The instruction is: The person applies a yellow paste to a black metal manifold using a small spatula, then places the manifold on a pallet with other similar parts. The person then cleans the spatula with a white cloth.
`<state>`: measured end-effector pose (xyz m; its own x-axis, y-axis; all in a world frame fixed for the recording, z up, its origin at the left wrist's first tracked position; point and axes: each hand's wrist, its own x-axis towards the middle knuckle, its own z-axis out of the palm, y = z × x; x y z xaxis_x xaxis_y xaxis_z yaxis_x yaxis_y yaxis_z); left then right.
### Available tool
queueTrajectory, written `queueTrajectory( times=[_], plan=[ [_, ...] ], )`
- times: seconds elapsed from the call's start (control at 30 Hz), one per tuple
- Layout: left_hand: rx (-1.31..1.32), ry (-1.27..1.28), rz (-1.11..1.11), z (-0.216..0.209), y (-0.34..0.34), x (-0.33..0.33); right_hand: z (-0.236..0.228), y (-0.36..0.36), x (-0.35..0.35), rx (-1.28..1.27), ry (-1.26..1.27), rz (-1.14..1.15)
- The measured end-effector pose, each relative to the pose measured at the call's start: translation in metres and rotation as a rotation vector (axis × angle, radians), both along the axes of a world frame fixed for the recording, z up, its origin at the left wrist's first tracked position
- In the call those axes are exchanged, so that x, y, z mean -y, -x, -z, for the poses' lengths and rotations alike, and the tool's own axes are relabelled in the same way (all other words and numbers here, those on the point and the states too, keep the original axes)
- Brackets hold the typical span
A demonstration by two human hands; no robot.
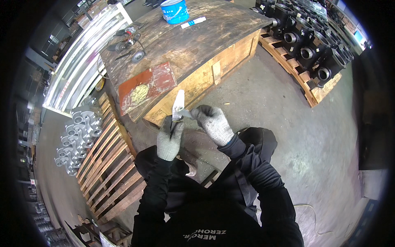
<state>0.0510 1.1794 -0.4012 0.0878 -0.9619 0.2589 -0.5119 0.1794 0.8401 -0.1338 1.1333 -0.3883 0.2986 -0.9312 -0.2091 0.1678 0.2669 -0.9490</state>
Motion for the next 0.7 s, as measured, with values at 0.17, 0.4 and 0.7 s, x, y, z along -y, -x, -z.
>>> queueTrajectory(
  times=[0.17,0.4,0.7],
  plan=[
    [-0.084,-0.164,0.098,-0.003,0.0,-0.001,0.001,-0.005,-0.004,-0.047,-0.035,-0.07],
    [-0.115,-0.075,0.014,-0.004,0.01,-0.003,-0.01,-0.002,-0.007,-0.064,-0.041,-0.054],
    [-0.244,-0.152,-0.079,-0.005,0.017,-0.005,-0.024,0.001,-0.011,-0.071,-0.064,-0.024]
  ],
)
